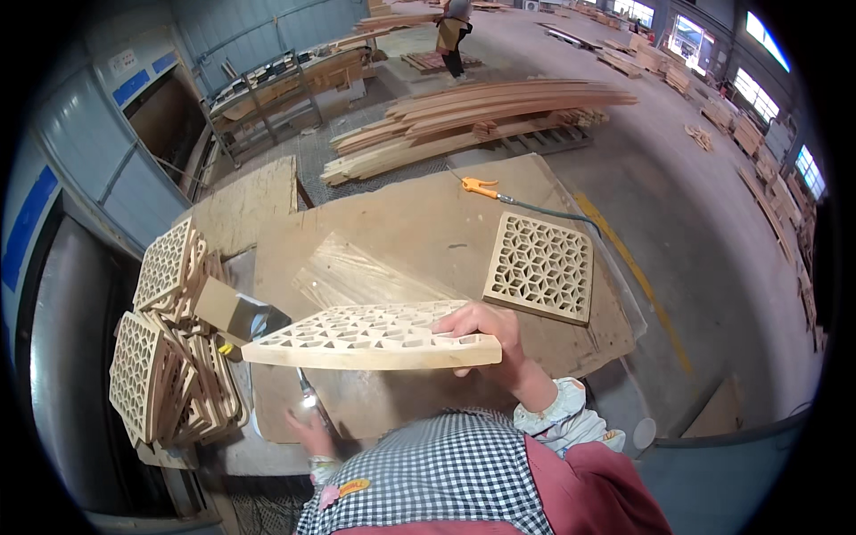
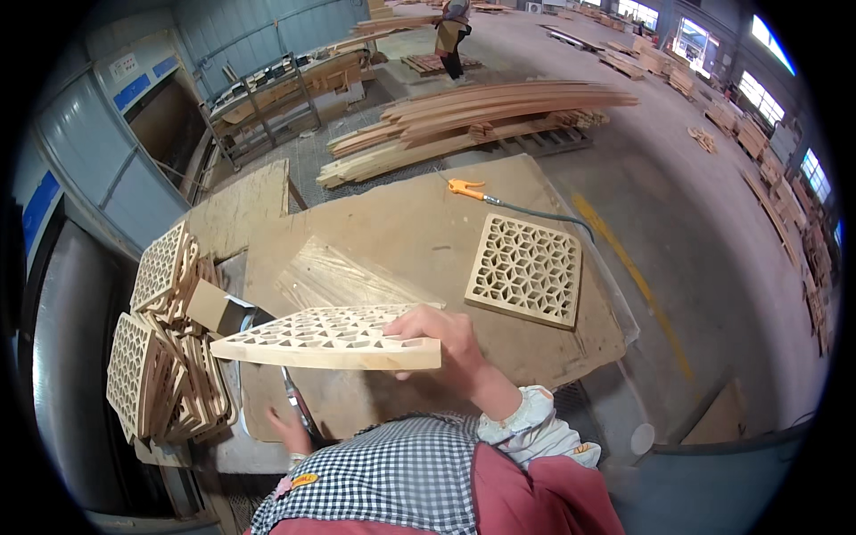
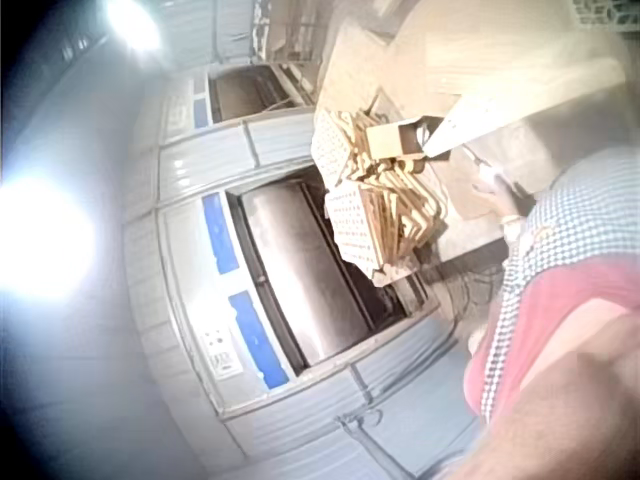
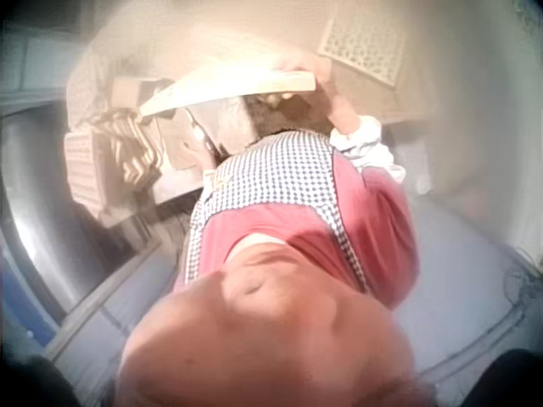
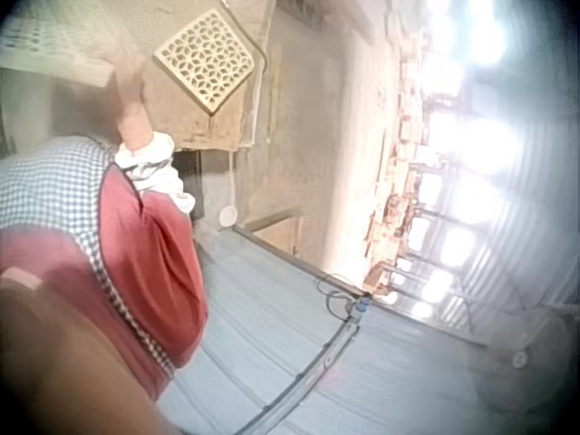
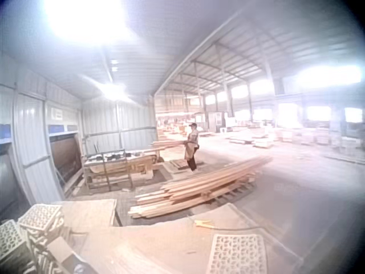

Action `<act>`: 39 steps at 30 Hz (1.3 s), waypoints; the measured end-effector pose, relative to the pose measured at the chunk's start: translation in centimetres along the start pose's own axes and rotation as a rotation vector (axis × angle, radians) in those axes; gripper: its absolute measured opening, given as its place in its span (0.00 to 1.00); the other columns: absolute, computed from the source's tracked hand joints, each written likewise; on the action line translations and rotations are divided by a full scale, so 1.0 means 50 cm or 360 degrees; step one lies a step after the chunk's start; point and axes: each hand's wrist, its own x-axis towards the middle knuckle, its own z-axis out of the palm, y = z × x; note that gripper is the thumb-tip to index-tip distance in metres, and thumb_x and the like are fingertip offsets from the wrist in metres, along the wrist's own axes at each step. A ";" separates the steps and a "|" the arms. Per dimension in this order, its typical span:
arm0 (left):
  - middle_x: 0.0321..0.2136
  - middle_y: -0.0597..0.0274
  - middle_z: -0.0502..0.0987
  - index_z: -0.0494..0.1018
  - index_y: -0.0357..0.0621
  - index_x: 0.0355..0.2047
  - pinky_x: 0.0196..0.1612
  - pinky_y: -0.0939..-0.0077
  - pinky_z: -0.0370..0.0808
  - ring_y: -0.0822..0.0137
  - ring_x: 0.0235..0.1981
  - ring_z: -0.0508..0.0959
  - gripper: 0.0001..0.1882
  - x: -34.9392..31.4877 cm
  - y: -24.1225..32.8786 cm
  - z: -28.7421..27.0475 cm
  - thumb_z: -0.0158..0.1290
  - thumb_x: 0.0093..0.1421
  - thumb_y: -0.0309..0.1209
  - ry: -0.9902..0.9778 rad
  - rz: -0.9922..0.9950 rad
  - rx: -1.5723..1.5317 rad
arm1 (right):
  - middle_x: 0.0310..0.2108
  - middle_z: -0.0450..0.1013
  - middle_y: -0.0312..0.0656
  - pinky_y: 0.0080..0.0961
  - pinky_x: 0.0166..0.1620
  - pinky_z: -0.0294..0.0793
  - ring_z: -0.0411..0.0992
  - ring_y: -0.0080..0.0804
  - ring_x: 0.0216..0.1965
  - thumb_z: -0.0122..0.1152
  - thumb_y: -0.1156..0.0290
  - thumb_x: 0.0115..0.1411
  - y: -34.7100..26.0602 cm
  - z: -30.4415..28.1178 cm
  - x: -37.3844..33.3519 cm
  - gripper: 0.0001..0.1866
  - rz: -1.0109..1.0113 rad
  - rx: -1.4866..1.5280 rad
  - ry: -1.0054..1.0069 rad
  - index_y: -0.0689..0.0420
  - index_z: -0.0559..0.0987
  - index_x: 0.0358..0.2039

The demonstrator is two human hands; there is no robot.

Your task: The person sands the surfaces and edges of a wooden lattice panel using a small handheld sanding tool and a round sanding disc.

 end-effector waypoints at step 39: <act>0.46 0.65 0.83 0.83 0.50 0.40 0.57 0.55 0.65 0.55 0.51 0.78 0.19 -0.069 0.714 -0.201 0.62 0.45 0.22 -0.0163 0.1814 0.0339 | 0.42 0.85 0.49 0.34 0.44 0.86 0.86 0.45 0.42 0.76 0.70 0.54 -0.047 0.035 -0.054 0.12 0.0010 -0.0064 -0.0174 0.58 0.80 0.33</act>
